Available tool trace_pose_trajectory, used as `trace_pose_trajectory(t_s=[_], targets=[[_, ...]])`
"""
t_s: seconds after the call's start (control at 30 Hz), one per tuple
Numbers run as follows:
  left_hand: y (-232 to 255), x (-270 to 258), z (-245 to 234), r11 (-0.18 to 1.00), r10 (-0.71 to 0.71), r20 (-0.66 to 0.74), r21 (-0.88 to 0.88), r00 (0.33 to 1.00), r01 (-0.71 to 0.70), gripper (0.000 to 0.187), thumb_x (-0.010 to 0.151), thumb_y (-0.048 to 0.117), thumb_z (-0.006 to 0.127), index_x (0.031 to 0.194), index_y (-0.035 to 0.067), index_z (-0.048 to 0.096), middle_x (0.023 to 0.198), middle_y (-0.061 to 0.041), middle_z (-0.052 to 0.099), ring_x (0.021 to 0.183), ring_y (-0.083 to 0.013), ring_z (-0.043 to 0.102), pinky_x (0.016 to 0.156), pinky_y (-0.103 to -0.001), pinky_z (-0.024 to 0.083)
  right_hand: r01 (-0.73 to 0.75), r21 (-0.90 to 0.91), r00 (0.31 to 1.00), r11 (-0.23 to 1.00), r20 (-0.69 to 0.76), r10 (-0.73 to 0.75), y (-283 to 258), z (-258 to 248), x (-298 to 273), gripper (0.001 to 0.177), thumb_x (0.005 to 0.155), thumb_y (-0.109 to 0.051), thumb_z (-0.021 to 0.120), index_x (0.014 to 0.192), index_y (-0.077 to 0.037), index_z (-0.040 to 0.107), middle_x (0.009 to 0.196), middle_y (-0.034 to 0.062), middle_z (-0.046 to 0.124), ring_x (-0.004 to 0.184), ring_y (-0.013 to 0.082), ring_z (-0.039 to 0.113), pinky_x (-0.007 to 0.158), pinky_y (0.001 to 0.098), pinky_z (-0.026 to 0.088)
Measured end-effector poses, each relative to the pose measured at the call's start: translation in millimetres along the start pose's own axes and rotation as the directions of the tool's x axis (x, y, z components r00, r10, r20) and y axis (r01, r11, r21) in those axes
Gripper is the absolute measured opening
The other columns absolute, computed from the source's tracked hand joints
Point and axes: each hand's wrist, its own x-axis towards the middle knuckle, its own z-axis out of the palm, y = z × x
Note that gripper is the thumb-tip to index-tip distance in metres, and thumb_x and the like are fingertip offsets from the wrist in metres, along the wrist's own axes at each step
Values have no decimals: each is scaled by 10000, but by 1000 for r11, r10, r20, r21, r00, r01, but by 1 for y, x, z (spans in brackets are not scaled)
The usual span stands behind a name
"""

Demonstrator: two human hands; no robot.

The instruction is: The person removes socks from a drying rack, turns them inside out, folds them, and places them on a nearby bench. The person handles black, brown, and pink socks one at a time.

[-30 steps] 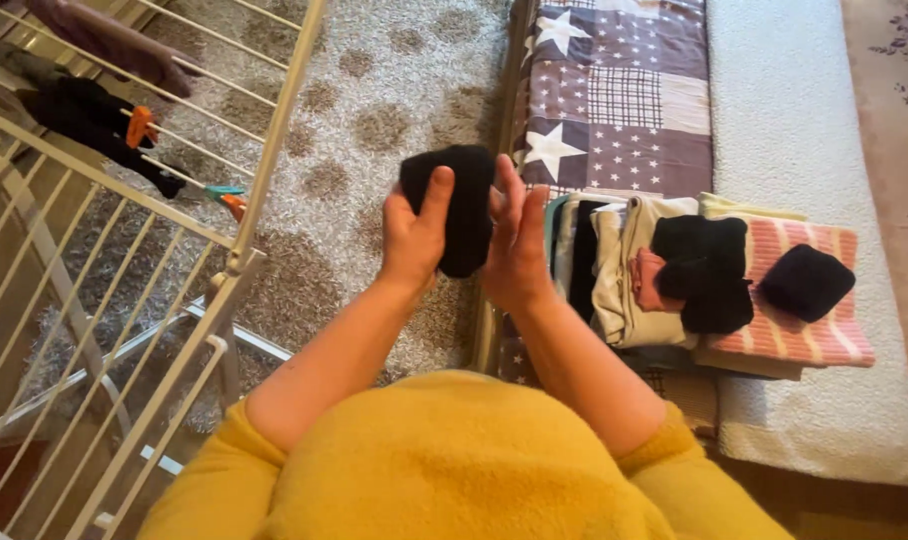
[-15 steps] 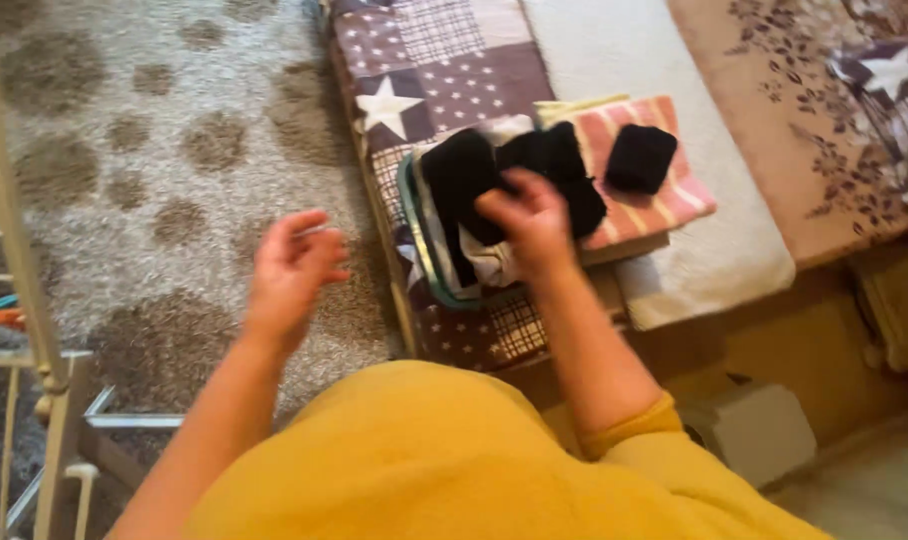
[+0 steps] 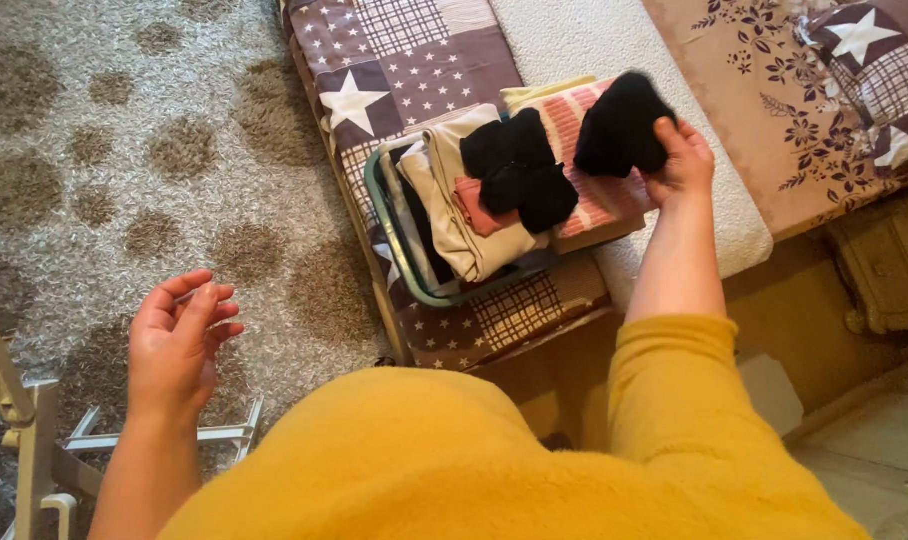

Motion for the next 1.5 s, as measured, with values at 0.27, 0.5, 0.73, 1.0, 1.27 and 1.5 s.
trace_pose_trajectory(t_s=[0.27,0.5,0.73,1.0,1.27,1.5], targets=[[-10,-6,-14,1000,-6,-46,-7,999,6,273,1013,170,661,1255,80,573,1005,-74,679,821,-143,657,657,-262,565,89,-544,996,834,46,-76,17,-17,54,432,682,-144,946,1047,-108,718,922,68,747,744,157,705,696,300,645],[-14,-5,-24,1000,14,-85,-12,996,-15,260,1010,155,667,1245,84,580,1006,-73,684,814,-141,661,655,-248,575,150,-820,971,552,227,73,-11,14,38,516,711,-191,901,1169,-192,664,1007,55,724,844,141,700,685,301,599],[-14,-5,-29,999,5,-85,-37,996,-8,239,1023,153,652,1241,89,580,1004,-68,679,809,-135,653,660,-251,572,244,-829,970,503,202,-138,1,16,27,597,734,-400,898,1225,-183,638,1079,87,689,874,137,673,705,296,579],[-21,0,-34,998,-17,-94,-65,995,10,209,1031,138,643,1226,89,588,994,-78,682,786,-144,660,655,-257,581,474,-775,860,417,307,-406,0,17,26,582,814,-519,903,1134,-107,645,1131,88,692,994,172,657,814,311,578],[-37,9,-52,986,-26,-147,-167,989,1,206,989,174,684,1174,112,621,921,-87,704,730,-139,670,606,-265,568,878,-474,423,62,710,-564,-13,182,-102,333,902,-266,851,1084,-42,686,1035,93,615,918,246,615,764,376,486],[-81,12,-99,947,11,-300,-303,954,-107,212,957,159,728,1153,111,664,886,-118,743,698,-187,736,579,-309,629,851,-156,309,502,922,-236,89,312,-190,412,942,-259,912,1191,-6,702,1042,146,697,957,286,704,739,369,542]])
